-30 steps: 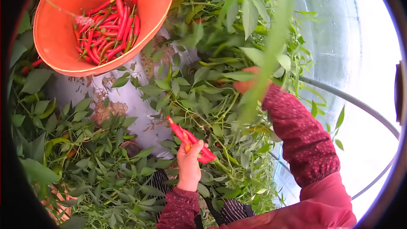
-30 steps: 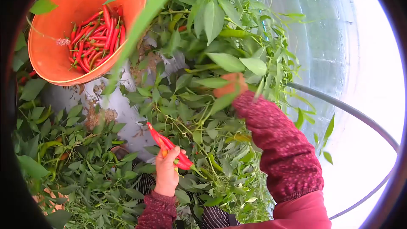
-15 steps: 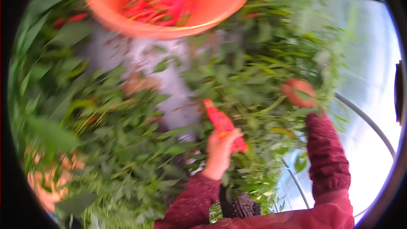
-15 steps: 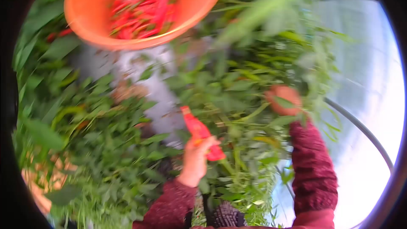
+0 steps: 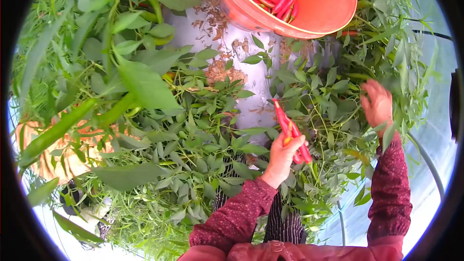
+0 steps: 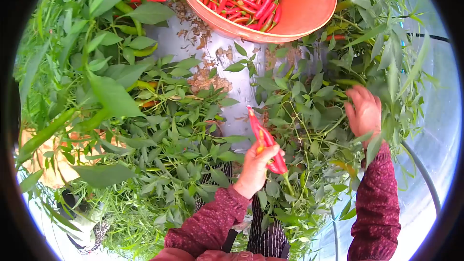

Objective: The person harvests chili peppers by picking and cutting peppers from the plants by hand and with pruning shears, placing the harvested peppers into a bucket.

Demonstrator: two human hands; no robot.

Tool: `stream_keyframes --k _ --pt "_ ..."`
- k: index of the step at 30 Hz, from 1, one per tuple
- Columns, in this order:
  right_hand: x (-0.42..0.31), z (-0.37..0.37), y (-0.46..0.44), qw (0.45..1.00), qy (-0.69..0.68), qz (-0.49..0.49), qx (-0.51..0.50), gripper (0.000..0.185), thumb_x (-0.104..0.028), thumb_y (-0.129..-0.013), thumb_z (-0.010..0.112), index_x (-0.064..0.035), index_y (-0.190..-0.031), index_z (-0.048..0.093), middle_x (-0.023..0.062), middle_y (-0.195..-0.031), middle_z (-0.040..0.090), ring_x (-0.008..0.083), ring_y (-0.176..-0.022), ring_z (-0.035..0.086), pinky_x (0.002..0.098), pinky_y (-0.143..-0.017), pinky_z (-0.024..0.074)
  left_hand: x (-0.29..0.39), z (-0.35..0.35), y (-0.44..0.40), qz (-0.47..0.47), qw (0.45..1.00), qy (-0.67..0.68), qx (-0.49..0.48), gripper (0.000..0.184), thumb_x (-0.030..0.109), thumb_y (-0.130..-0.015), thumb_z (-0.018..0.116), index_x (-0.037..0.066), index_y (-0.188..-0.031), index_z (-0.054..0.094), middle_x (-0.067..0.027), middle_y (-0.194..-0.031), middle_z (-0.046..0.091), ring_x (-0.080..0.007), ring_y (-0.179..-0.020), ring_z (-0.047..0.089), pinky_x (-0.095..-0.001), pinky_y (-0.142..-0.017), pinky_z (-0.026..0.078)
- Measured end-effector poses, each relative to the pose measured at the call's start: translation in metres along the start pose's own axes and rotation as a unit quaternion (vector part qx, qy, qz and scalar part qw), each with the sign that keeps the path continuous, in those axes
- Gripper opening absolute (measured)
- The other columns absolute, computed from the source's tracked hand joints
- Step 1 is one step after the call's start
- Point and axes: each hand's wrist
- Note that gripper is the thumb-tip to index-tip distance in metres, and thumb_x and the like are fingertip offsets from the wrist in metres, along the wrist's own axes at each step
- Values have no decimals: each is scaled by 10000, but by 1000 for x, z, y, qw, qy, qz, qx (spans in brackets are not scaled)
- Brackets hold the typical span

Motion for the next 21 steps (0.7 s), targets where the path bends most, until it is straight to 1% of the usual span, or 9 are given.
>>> stream_keyframes --k 4,8,10,11,14,16,18,19,21 --pt "-50 -44 -68 894 -411 126 128 406 -178 -855 593 -18 -1219 511 151 -1220 537 271 -1086 540 355 -907 421 110 54 39 161 982 -46 -81 147 148 -862 584 57 -969 539 -65 -817 598 -182 -734 608 -329 -664 510" --pt "-41 -20 -148 842 -402 228 280 600 -274 -843 621 73 -1283 406 192 -1239 518 242 -1123 513 322 -960 389 212 140 46 296 927 -44 -226 136 107 -874 581 50 -979 516 -35 -854 593 -123 -784 581 -260 -718 475" --pt "-53 -40 -174 728 -572 315 211 606 -285 -838 621 91 -1266 416 195 -1237 519 220 -1123 513 304 -968 378 240 184 27 373 902 -47 -213 112 107 -876 576 53 -962 528 -31 -843 590 -124 -769 577 -264 -696 470" --pt "-47 -30 -186 661 -682 255 182 582 -273 -835 618 58 -1274 426 158 -1248 523 200 -1138 504 302 -964 380 250 199 10 425 877 -67 -215 125 105 -873 578 37 -968 532 -35 -835 592 -126 -774 581 -268 -697 468" --pt "-55 -24 -214 702 -560 393 198 457 -154 -838 554 -4 -1256 446 188 -1236 525 298 -1130 518 353 -964 372 269 212 -52 456 849 -225 -145 245 143 -849 608 -12 -1021 528 -73 -808 605 -178 -763 599 -306 -699 475" --pt "-47 10 -220 737 -528 355 231 482 -129 -816 554 -18 -1267 426 212 -1235 510 332 -1128 510 371 -967 375 272 195 -92 466 825 -310 -83 349 182 -806 650 -26 -1058 526 -126 -816 623 -231 -753 609 -339 -705 485" --pt "-40 32 -224 806 -411 325 274 562 -110 -769 573 -46 -1292 380 243 -1231 490 380 -1121 500 404 -961 389 273 173 -117 648 599 -471 -9 382 199 -776 664 -22 -1066 552 -165 -853 638 -266 -764 615 -362 -719 492" --pt "-35 44 -223 842 -323 335 273 613 -115 -744 593 -60 -1306 353 249 -1228 483 393 -1116 496 419 -953 401 287 168 -81 517 681 -512 -82 304 99 -828 623 -18 -1105 582 -107 -985 654 -137 -958 608 -274 -833 495" --pt "-40 34 -215 846 -314 327 279 423 -156 -829 509 -1 -1216 436 246 -1184 532 425 -1104 487 440 -905 417 313 142 -61 386 757 -500 -166 191 77 -854 580 -32 -1004 630 -96 -827 669 -136 -737 641 -232 -714 521"
Point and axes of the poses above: each hand's wrist, its own y-axis away from the middle knuckle, its own z-axis out of the palm, x = y × z
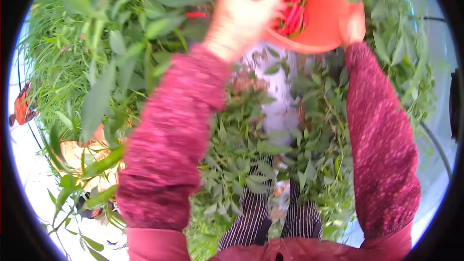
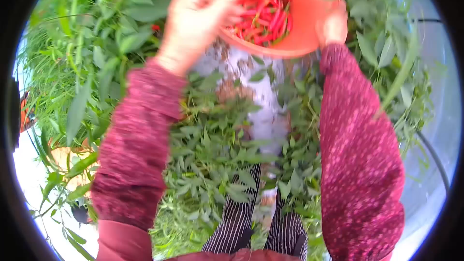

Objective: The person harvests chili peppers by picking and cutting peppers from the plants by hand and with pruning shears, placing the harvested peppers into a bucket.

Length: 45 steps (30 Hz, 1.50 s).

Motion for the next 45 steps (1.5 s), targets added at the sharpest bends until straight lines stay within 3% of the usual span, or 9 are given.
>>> stream_keyframes --k 4,7,14,22,29,32,35,40,45 --pt "8 -3 -4 998 41 42 -1 407 -188 -811 521 -37 -1185 469 236 -1175 542 391 -1102 507 427 -915 412 -54 -96 29 -153 926 -309 -155 165 134 -840 567 0 -911 633 -81 -761 653 -128 -617 556 -263 -622 475" --pt "15 -5 -10 999 8 39 -13 410 -165 -805 520 -37 -1191 468 228 -1171 546 376 -1100 517 415 -923 407 -88 -160 82 -135 633 -675 -355 122 127 -756 550 21 -801 591 -199 -768 599 -367 -712 582 -440 -701 489" --pt "-2 -11 2 996 21 70 -53 503 -173 -730 615 -4 -1174 451 237 -1162 534 393 -1054 534 433 -895 436 -72 -151 179 -162 570 -754 -283 272 297 -862 533 53 -883 653 -89 -1122 526 -266 -1171 410 -491 -869 437" --pt "-15 -13 11 996 56 65 -1 552 -111 -734 552 7 -1249 393 233 -1226 488 381 -1122 493 406 -950 404 -78 -163 233 -163 467 -787 -369 304 322 -892 489 64 -1039 555 -180 -990 557 -317 -893 571 -450 -760 470" --pt "3 -12 -3 974 154 107 -129 612 -114 -735 555 -46 -1311 360 223 -1261 469 374 -1162 465 418 -973 384 -51 -143 193 -222 582 -764 -168 290 245 -868 521 50 -1083 528 -179 -1035 593 -340 -956 575 -439 -796 475" --pt "-6 -12 9 983 140 79 -89 603 -104 -723 555 -60 -1299 378 225 -1248 483 376 -1151 471 419 -962 391 -194 -263 217 -117 546 -815 -154 321 247 -837 553 30 -1074 553 -218 -1031 592 -369 -951 580 -449 -752 494" --pt "-4 -13 9 995 65 78 -2 563 -106 -710 569 -58 -1249 415 225 -1213 505 381 -1136 480 427 -941 406 -116 -199 133 -403 493 -712 -298 165 174 -799 582 32 -752 652 -214 -920 643 -349 -886 627 -419 -709 511" --pt "-9 -10 14 994 67 86 -10 518 -97 -719 549 -60 -1225 448 215 -1194 521 378 -1113 502 411 -930 413 -150 -208 129 -257 599 -723 -230 117 103 -771 559 45 -741 655 -150 -849 670 -331 -816 650 -409 -707 526" --pt "19 -2 4 1000 -25 6 14 490 -93 -733 526 -72 -1219 471 222 -1181 539 382 -1112 504 405 -923 416 -261 -223 128 -197 480 -827 -217 165 112 -809 513 56 -874 654 -157 -841 663 -330 -808 645 -436 -711 514"
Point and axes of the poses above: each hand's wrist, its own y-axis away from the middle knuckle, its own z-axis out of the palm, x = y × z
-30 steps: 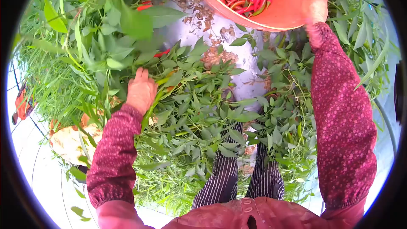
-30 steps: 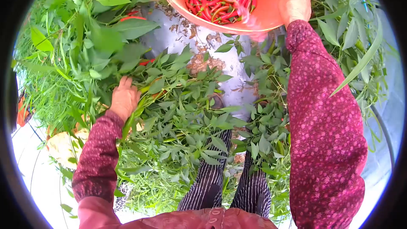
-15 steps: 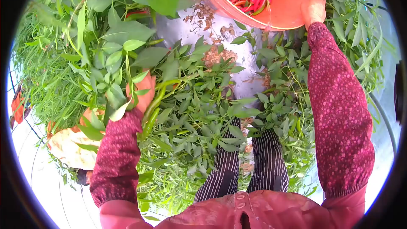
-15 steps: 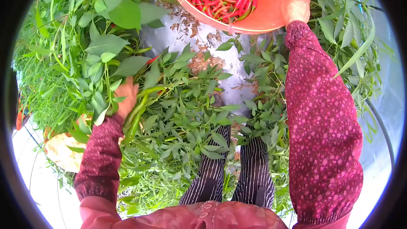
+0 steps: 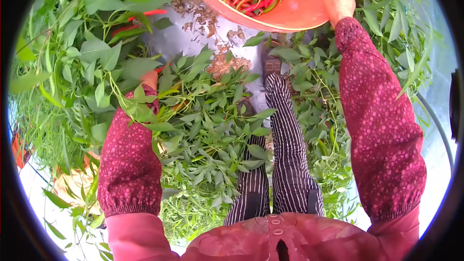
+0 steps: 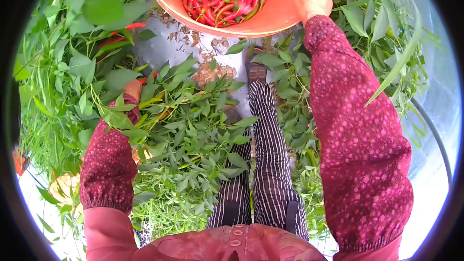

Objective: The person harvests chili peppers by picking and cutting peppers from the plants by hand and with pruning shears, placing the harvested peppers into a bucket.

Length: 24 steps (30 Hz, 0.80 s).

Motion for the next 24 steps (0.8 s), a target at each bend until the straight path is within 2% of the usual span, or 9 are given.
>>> stream_keyframes --k 2,3,4,6,7,16,18,19,24 --pt "-10 -3 -9 989 55 126 -54 482 -59 -739 494 -72 -1220 477 210 -1182 553 366 -1131 499 390 -934 407 -6 26 -13 11 998 -30 47 181 116 -819 502 64 -906 652 -160 -851 662 -327 -820 643 -437 -717 512" --pt "-21 -15 0 997 34 54 -41 507 -2 -744 451 -72 -1247 464 173 -1184 565 319 -1118 528 352 -933 412 -4 40 -20 15 995 -29 93 189 118 -824 496 68 -922 651 -161 -856 661 -325 -826 643 -437 -720 511" --pt "-20 -14 3 997 41 55 -41 507 -2 -744 451 -72 -1247 464 173 -1184 565 319 -1118 528 352 -933 412 -3 46 -23 21 995 -26 92 189 118 -824 496 68 -922 651 -161 -856 661 -325 -826 643 -437 -720 511" --pt "-32 -16 8 980 -192 45 -27 548 50 -750 405 -57 -1286 432 146 -1188 569 275 -1103 546 322 -925 420 -10 24 -20 53 995 42 -80 207 172 -847 496 103 -973 645 -162 -879 653 -289 -881 640 -409 -729 510" --pt "-42 -23 9 998 -49 47 -17 583 83 -750 385 -39 -1321 396 153 -1208 557 258 -1112 540 305 -939 408 -11 14 -16 45 985 94 -139 174 222 -854 509 130 -930 635 -149 -834 640 -290 -848 636 -390 -685 495" --pt "-52 -32 3 995 -22 82 -46 559 40 -776 371 -18 -1332 368 192 -1266 509 310 -1191 478 350 -1007 355 -39 -2 -10 -9 977 191 -96 166 240 -848 522 126 -907 626 -143 -799 630 -298 -814 631 -396 -667 489" --pt "-47 -27 6 1000 11 3 -15 558 32 -775 384 3 -1331 353 207 -1295 475 325 -1220 442 361 -1022 333 -46 -4 -12 -16 976 198 -91 165 244 -847 525 125 -902 624 -141 -792 628 -299 -806 630 -397 -664 488" --pt "-52 -32 6 997 12 51 -58 553 31 -774 395 34 -1324 339 232 -1303 450 345 -1239 410 364 -1038 308 -50 -6 -10 -18 975 204 -89 165 247 -847 526 125 -900 623 -140 -788 627 -300 -802 629 -398 -662 487" --pt "-58 -27 6 998 30 41 -48 490 24 -781 407 61 -1267 369 247 -1259 468 363 -1208 426 373 -1027 314 -60 -11 -8 -30 972 218 -83 165 257 -843 533 122 -887 618 -137 -769 621 -304 -783 627 -401 -652 484"
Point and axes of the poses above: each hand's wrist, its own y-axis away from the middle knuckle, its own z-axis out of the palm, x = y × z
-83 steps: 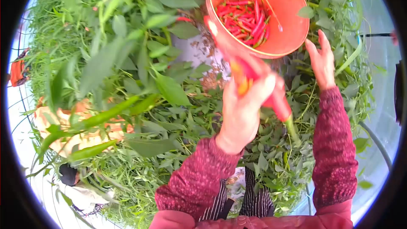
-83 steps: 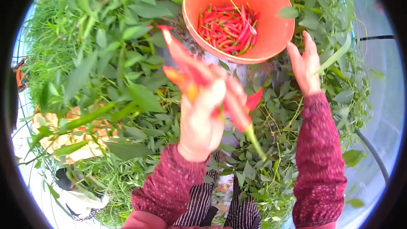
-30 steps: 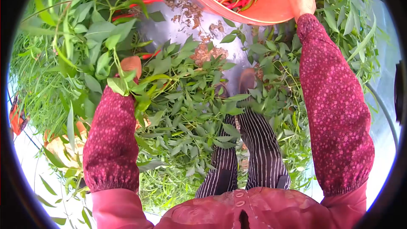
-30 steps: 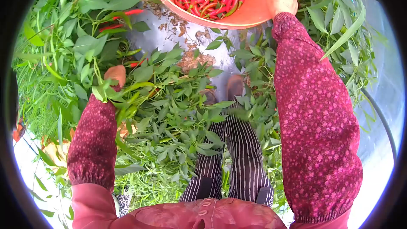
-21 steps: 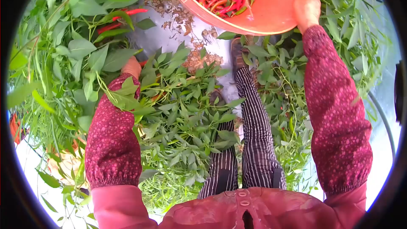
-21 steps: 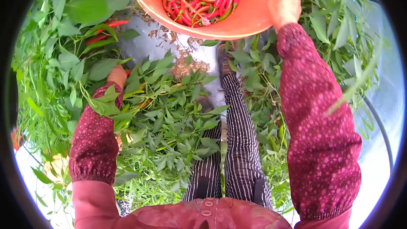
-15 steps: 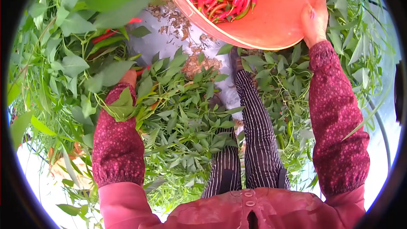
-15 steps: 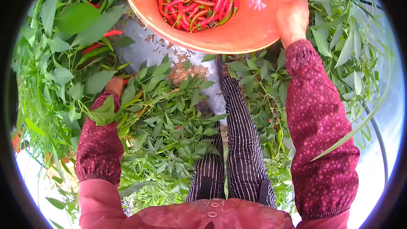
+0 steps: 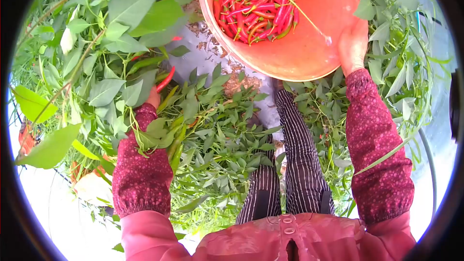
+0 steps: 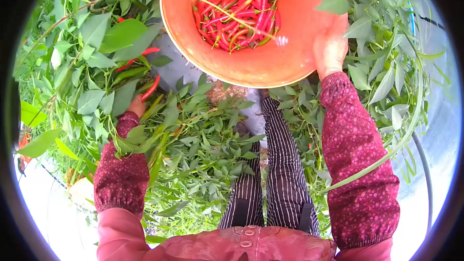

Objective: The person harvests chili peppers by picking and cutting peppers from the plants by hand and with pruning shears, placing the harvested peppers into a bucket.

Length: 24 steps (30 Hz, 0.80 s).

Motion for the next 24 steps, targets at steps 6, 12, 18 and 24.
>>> stream_keyframes --k 6,12,18,24 --pt "0 5 2 999 -12 -24 37 427 -2 -801 422 51 -1225 404 249 -1196 497 372 -1163 457 383 -990 345 -11 -25 2 8 1000 21 -7 168 269 -840 542 120 -871 612 -133 -746 615 -309 -760 623 -405 -641 480" --pt "-22 4 10 998 -14 60 22 402 -38 -823 470 28 -1217 429 234 -1157 513 381 -1129 472 386 -955 374 22 -130 55 116 993 31 -5 187 281 -781 609 101 -814 573 -128 -706 589 -320 -682 595 -428 -611 462" --pt "-30 -3 8 992 -53 111 12 675 58 -715 558 -80 -1334 329 176 -1217 472 328 -1161 456 392 -971 380 60 -140 43 284 883 -30 372 123 177 -810 533 72 -867 562 -128 -698 587 -264 -554 576 -333 -472 462" --pt "28 23 25 982 -146 105 -48 657 -5 -812 541 -18 -1398 242 87 -1304 419 206 -1183 420 314 -1001 354 25 -109 6 245 813 489 199 187 -6 -797 466 -12 -976 518 -94 -882 522 -217 -775 541 -288 -674 453"
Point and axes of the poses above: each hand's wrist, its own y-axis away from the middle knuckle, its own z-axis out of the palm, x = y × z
